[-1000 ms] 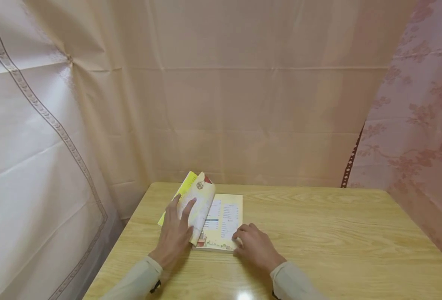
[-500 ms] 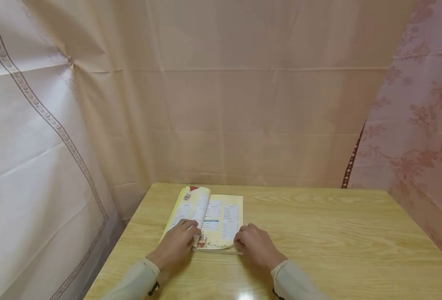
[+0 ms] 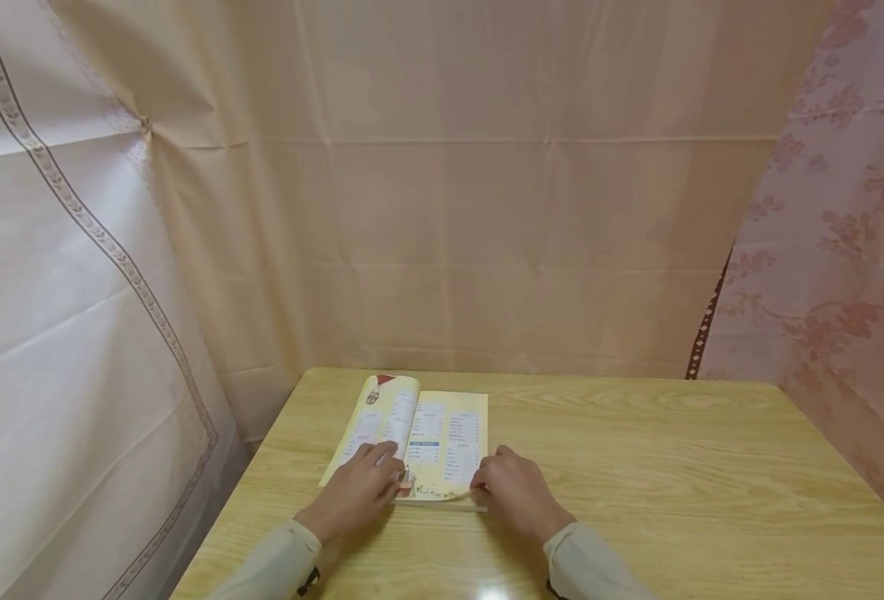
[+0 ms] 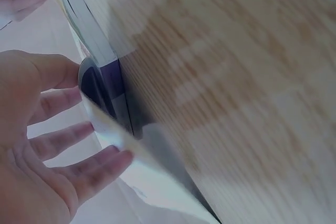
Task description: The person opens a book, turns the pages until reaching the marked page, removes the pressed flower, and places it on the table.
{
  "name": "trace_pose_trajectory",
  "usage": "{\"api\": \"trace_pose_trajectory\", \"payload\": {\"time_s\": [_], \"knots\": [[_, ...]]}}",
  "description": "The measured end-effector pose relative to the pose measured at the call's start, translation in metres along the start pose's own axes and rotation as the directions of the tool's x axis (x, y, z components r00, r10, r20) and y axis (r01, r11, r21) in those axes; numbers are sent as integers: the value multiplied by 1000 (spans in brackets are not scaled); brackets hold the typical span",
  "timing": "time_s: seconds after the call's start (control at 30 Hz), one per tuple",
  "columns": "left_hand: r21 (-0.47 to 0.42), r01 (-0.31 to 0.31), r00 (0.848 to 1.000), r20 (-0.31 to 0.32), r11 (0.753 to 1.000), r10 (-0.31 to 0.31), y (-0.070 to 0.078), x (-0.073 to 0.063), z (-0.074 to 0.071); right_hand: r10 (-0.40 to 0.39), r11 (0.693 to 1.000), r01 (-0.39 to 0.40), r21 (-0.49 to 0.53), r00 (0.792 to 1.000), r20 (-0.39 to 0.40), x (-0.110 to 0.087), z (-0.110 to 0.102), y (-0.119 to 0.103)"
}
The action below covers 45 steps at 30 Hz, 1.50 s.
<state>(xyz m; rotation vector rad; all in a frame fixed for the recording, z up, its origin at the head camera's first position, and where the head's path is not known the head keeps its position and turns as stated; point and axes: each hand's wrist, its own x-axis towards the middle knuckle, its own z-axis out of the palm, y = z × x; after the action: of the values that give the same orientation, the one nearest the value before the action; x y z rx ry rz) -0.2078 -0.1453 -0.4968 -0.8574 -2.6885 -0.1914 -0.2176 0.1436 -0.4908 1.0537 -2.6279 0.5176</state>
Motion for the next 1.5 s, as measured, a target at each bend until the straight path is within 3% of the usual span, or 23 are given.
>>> {"api": "trace_pose_trajectory", "payload": {"time_s": [0.17,0.37,0.6,0.83,0.9,1.0,1.13,1.2,1.27,1.37,1.43,1.5], "knots": [[18,-27,999,-21,999,28,1,-1,0,6,1000,-6,-2,1000,3,0,-2,0],[35,0,1000,-16,999,1,6,-1,0,5,1000,-6,-26,999,-37,3,-5,-5],[94,12,999,-38,995,-8,9,0,3,-5,999,-3,-52,989,-147,10,-14,-13],[72,74,995,-65,995,-70,12,3,2,47,998,-36,45,960,-276,13,-18,-19],[56,110,991,-80,992,-105,12,4,1,66,997,-53,57,963,-261,12,-17,-19],[51,175,978,-124,983,-167,11,5,-1,79,996,-72,44,981,-178,11,-14,-18],[-18,255,945,-209,967,-253,9,6,-4,88,996,-87,17,996,-36,6,-6,-14],[-73,265,926,-258,962,-275,8,6,-5,87,996,-87,13,996,8,4,-3,-12],[-119,246,909,-317,962,-272,6,6,-5,83,996,-84,12,996,35,3,0,-10],[-107,199,888,-402,974,-225,3,6,-4,87,996,-89,19,994,66,1,5,-8],[-75,181,879,-434,981,-196,2,6,-4,97,995,-99,28,991,89,0,6,-7],[-27,179,881,-441,984,-172,0,7,-3,106,993,-110,29,989,106,-1,7,-6]]}}
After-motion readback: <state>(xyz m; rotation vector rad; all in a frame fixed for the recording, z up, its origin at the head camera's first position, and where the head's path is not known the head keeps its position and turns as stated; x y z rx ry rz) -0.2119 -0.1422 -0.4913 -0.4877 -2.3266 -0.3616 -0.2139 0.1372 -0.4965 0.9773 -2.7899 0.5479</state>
